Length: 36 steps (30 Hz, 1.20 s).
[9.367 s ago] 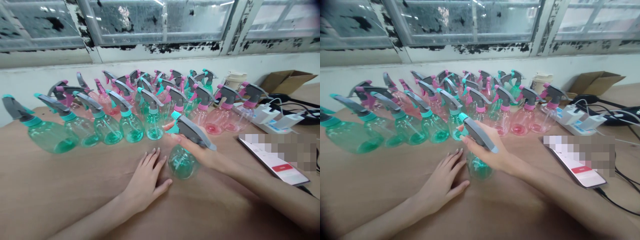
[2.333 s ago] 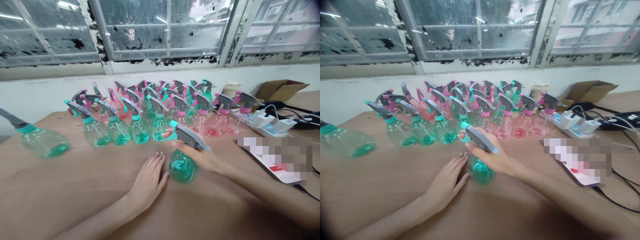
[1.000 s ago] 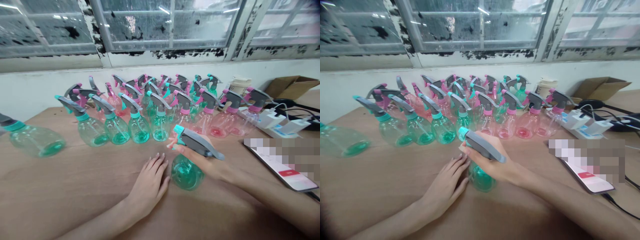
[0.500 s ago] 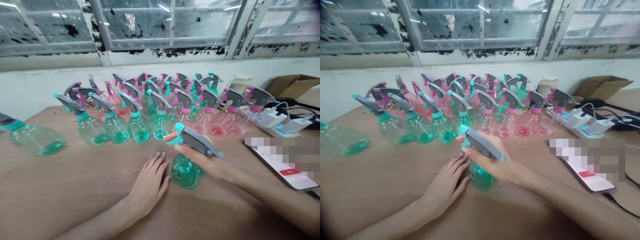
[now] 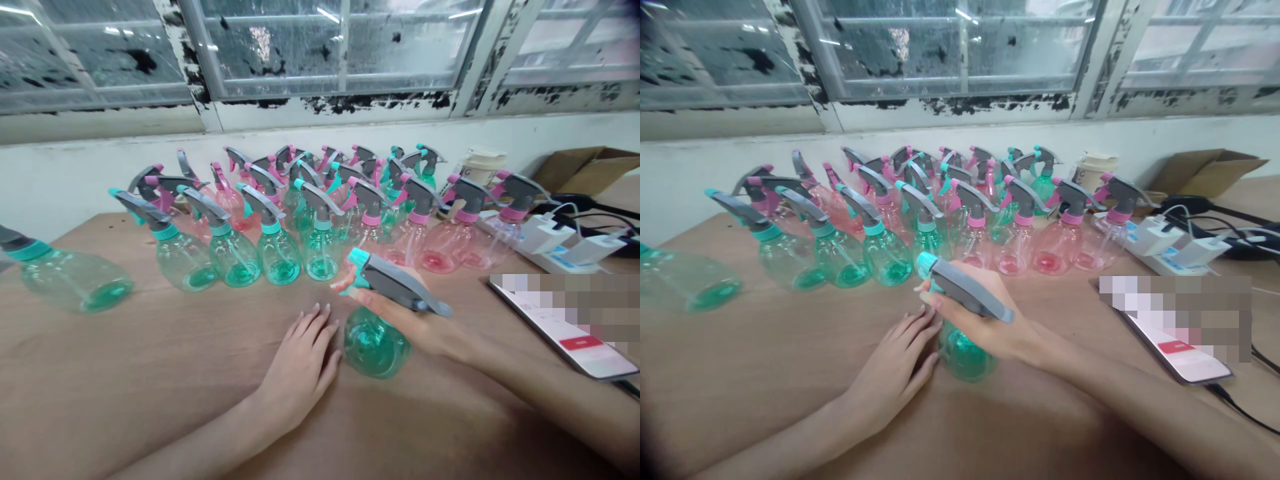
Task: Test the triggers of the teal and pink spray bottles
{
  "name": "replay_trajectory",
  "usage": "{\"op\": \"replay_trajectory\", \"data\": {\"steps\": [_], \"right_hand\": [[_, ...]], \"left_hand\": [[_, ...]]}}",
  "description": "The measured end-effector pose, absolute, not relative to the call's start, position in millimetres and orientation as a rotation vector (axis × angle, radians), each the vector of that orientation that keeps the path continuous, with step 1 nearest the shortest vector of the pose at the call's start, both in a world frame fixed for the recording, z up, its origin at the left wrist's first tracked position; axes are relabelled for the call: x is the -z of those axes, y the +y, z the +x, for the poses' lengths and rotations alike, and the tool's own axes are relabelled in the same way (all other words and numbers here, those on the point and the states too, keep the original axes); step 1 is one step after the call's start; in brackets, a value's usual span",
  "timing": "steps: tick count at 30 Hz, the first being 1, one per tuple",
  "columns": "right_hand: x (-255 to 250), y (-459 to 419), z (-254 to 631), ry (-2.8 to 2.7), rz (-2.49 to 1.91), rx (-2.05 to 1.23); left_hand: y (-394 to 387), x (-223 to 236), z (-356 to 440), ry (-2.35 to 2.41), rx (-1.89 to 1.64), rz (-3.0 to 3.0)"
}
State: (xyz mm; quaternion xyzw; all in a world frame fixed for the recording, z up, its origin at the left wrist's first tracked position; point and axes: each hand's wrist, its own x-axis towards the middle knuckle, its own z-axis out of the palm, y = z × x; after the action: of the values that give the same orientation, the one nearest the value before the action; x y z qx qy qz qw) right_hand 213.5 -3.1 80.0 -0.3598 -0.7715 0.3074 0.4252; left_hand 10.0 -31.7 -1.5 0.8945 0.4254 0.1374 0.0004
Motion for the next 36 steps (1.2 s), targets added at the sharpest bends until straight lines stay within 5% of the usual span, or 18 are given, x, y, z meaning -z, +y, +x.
{"op": "replay_trajectory", "data": {"steps": [15, 36], "right_hand": [[-76.6, -0.5, 212.5, -1.8, -0.776, -1.095], [-75.6, -1.4, 212.9, -1.87, -0.859, -0.905]], "left_hand": [[-31.3, 1.4, 10.6, 1.324, -0.439, 2.805], [-31.6, -2.1, 12.4, 1.347, -0.346, 2.81]]}}
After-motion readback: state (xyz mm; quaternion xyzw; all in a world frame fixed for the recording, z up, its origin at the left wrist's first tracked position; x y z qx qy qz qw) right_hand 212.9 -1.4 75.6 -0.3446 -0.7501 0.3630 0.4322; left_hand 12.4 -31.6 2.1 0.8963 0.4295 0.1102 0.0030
